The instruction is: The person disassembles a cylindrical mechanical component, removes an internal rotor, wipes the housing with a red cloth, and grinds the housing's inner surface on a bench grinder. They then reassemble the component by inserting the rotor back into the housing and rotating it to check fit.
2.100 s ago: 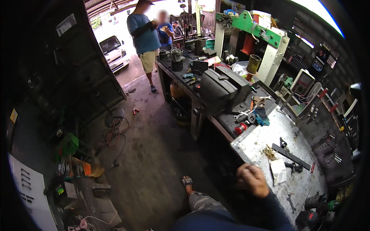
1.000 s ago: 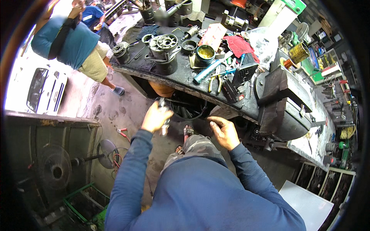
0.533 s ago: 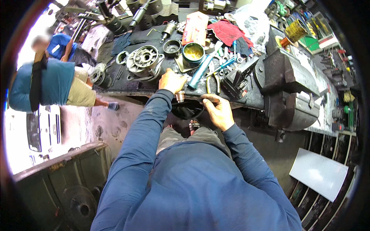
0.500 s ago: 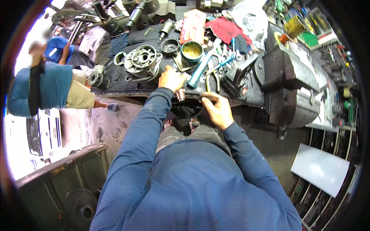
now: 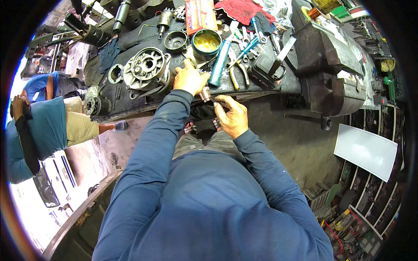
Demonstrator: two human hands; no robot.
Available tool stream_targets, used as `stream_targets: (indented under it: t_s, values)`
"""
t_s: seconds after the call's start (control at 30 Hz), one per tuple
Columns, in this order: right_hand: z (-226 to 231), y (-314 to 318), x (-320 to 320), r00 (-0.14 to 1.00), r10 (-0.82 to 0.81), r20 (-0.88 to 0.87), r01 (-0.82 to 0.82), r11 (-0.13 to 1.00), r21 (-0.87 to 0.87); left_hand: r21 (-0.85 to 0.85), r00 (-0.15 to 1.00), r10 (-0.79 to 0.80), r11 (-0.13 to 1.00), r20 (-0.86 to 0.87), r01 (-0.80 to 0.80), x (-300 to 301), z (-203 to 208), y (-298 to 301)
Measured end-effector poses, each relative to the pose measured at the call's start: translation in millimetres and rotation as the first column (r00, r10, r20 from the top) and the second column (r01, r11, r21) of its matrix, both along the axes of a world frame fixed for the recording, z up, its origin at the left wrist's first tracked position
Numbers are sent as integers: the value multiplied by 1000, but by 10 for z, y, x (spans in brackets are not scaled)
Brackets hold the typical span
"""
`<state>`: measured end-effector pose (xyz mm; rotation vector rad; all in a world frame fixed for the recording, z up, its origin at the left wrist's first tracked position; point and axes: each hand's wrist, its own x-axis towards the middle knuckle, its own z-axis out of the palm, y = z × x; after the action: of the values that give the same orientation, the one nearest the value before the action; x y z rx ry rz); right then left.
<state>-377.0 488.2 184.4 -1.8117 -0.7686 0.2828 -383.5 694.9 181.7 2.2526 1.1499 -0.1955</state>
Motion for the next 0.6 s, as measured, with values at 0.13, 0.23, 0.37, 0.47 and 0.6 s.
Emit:
stream_targets:
  t_s: [0.13,0.23,0.37,0.47,0.6]
  values:
    - [-25,55,-8,999,-29,-33,29,1000,-11,3,998,-66,998,15,66,16,-32,38]
    - [-50,91,25,999,-46,28,45,999,28,-45,998,-62,997,9,62,-8,-42,31]
    - [-114,128,46,998,-55,38,53,998,38,-60,997,-43,997,68,47,-35,-71,11]
    - [-164,133,28,997,-53,53,52,998,22,-33,994,-23,999,106,26,-53,-121,6]
    - [-200,162,15,983,-64,174,57,997,48,-51,982,20,999,188,-11,-128,-185,-8]
